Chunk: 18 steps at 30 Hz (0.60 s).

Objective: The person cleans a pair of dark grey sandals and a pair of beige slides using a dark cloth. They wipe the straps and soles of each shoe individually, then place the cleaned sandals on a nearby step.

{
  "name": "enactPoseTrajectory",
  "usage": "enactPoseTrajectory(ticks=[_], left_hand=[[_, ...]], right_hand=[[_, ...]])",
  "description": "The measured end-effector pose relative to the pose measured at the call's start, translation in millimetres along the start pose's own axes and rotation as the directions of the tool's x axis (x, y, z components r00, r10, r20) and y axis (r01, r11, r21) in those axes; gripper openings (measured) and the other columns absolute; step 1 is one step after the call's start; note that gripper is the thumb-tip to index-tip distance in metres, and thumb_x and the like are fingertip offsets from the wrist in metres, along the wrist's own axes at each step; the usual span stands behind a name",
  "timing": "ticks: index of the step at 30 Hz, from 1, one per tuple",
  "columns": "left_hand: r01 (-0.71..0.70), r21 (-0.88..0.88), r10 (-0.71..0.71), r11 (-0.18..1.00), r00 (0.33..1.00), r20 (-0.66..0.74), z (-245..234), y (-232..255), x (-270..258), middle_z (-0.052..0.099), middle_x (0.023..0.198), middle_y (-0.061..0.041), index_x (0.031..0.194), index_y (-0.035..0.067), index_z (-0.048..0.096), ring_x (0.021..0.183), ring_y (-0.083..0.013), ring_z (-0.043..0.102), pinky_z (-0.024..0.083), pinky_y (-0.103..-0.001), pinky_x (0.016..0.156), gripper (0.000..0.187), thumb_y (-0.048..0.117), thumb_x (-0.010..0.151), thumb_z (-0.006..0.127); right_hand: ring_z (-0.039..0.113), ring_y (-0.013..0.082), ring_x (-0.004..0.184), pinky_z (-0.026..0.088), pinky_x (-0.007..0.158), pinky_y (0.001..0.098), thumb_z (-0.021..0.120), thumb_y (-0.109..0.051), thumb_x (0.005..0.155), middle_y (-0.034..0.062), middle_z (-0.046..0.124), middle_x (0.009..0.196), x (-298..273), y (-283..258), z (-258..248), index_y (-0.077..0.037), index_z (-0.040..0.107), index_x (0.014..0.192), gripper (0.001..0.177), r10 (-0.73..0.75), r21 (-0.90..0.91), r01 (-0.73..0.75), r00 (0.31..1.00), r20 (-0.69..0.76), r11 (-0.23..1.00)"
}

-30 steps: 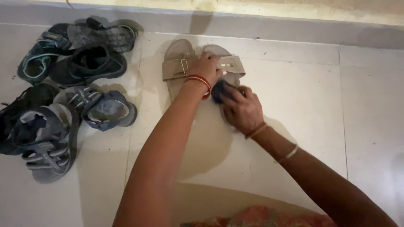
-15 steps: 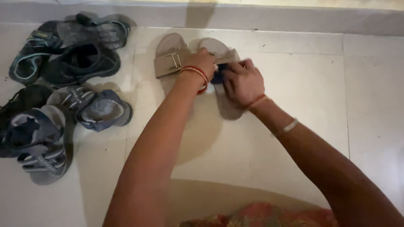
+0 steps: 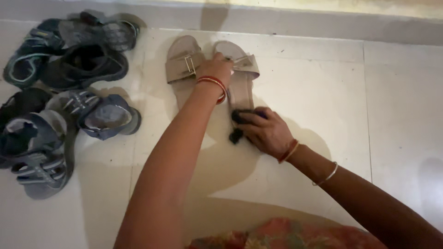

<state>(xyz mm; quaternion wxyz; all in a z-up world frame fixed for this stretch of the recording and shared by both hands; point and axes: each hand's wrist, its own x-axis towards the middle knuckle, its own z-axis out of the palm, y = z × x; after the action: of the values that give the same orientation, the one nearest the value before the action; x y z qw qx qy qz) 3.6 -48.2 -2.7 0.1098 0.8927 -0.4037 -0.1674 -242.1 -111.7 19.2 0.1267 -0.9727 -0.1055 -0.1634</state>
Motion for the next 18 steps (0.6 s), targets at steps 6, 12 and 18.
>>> enactPoseTrajectory(ticks=[6,12,18], left_hand=[[-0.017,-0.009,0.017,1.000,0.999,-0.038,4.0,-1.6,8.0,0.054,0.138,-0.011,0.126,0.021,0.067,0.115,-0.0392,0.063,0.051,-0.052,0.098,0.029,0.026,0.099,0.057],[-0.068,0.012,0.068,0.998,0.997,-0.021,5.2,-4.5,0.8,0.054,0.137,-0.014,0.124,0.019,0.069,0.118,-0.0385,0.063,0.051,-0.049,0.100,0.029,0.018,0.097,0.057],[-0.049,-0.022,0.048,0.999,0.998,-0.032,-4.3,-3.0,-8.1,0.052,0.138,-0.014,0.125,0.018,0.068,0.116,-0.0384,0.063,0.050,-0.050,0.099,0.030,0.018,0.098,0.055]], right_hand=[[0.062,0.0281,0.113,0.055,0.096,0.0387,0.076,-0.011,0.083,0.0023,0.070,0.123,-6.8,14.4,-9.8,-0.016,0.073,0.104,0.021,0.019,0.050,-0.015,0.997,-0.078,0.999],[0.057,0.0338,0.120,0.053,0.096,0.0442,0.078,-0.025,0.088,0.0087,0.066,0.133,46.4,40.6,6.6,-0.014,0.075,0.119,0.033,0.174,0.032,-0.171,0.977,-0.127,0.985],[0.048,0.0381,0.125,0.048,0.090,0.0542,0.079,-0.043,0.077,0.0102,0.056,0.140,47.5,17.7,13.2,-0.020,0.075,0.122,0.052,0.134,-0.001,-0.134,0.989,0.070,0.991]])
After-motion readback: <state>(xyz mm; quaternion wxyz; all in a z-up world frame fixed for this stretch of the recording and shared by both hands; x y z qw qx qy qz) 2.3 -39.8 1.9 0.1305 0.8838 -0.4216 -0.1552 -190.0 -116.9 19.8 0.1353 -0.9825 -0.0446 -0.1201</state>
